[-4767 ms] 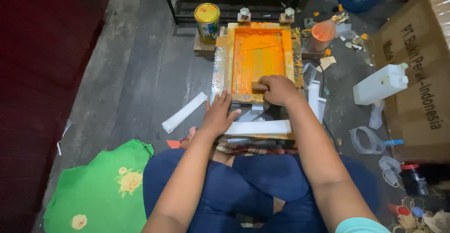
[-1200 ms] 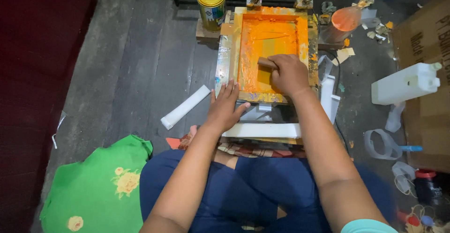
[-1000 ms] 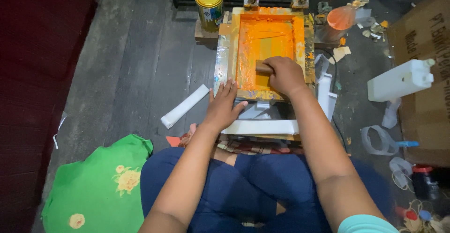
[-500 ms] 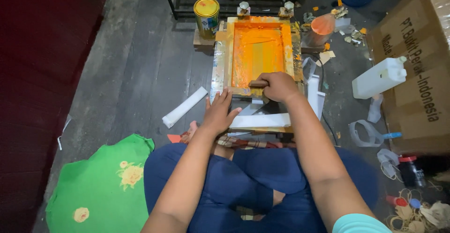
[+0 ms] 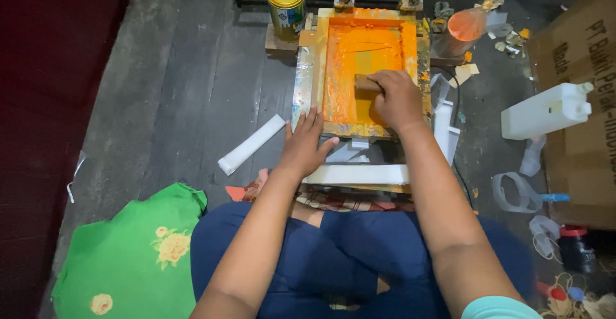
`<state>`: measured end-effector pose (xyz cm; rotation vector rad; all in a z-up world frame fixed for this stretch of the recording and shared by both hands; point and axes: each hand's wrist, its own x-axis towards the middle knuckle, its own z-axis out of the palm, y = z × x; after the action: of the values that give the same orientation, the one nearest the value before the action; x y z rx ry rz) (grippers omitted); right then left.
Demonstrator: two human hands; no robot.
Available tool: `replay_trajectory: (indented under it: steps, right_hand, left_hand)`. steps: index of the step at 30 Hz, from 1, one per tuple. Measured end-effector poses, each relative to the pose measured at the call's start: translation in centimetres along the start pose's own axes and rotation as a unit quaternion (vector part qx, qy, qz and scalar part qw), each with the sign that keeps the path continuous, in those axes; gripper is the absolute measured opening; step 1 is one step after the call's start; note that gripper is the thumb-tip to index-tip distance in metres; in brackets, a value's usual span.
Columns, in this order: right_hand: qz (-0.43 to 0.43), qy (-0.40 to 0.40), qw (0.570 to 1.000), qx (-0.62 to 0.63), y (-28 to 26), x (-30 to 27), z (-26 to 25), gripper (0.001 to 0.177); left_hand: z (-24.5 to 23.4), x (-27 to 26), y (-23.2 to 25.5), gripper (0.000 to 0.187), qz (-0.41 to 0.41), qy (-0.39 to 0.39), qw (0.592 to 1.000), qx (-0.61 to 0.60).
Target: The person sits on the floor and handles a white strip of material, folding and unfolding it. They then use a wooden squeegee to spread orange paint across a screen printing frame placed on a small wooden stand.
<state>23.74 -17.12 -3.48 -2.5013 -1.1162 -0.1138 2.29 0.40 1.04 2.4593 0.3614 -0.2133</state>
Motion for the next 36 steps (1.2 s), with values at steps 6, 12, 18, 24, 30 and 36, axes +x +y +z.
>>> replay_trajectory:
  steps: [6,12,18,24,30,36]
  right_hand:
    - [0.057,-0.101,0.993,0.018,-2.1,0.4,-1.5,0.048]
    - [0.087,-0.155,0.984,0.028,-4.6,-0.3,-4.0,0.052]
    - [0.095,-0.17,0.979,0.056,-7.5,-2.5,-6.2,0.048]
    - [0.083,-0.182,0.978,0.062,-8.9,-3.7,-7.8,0.042]
    - [0.078,-0.151,0.982,0.078,-6.5,-3.0,-5.9,0.038]
    - [0.082,-0.105,0.989,0.071,-5.0,-1.2,-4.5,0.042]
  left_hand:
    - [0.8,0.6,-0.8,0.078,0.01,0.009,1.0,0.007]
    - [1.0,0.0,-1.0,0.076,0.018,0.017,1.0,0.011]
    - [1.4,-1.3,-1.3,0.076,0.015,0.003,1.0,0.023]
    - [2.2,-2.2,-1.7,0.076,0.019,0.007,0.999,0.027]
    - [1.1,-2.7,-0.5,0.075,0.012,0.004,1.0,0.019]
    - [0.8,-1.2,-0.6,0.075,0.015,0.003,1.0,0.014]
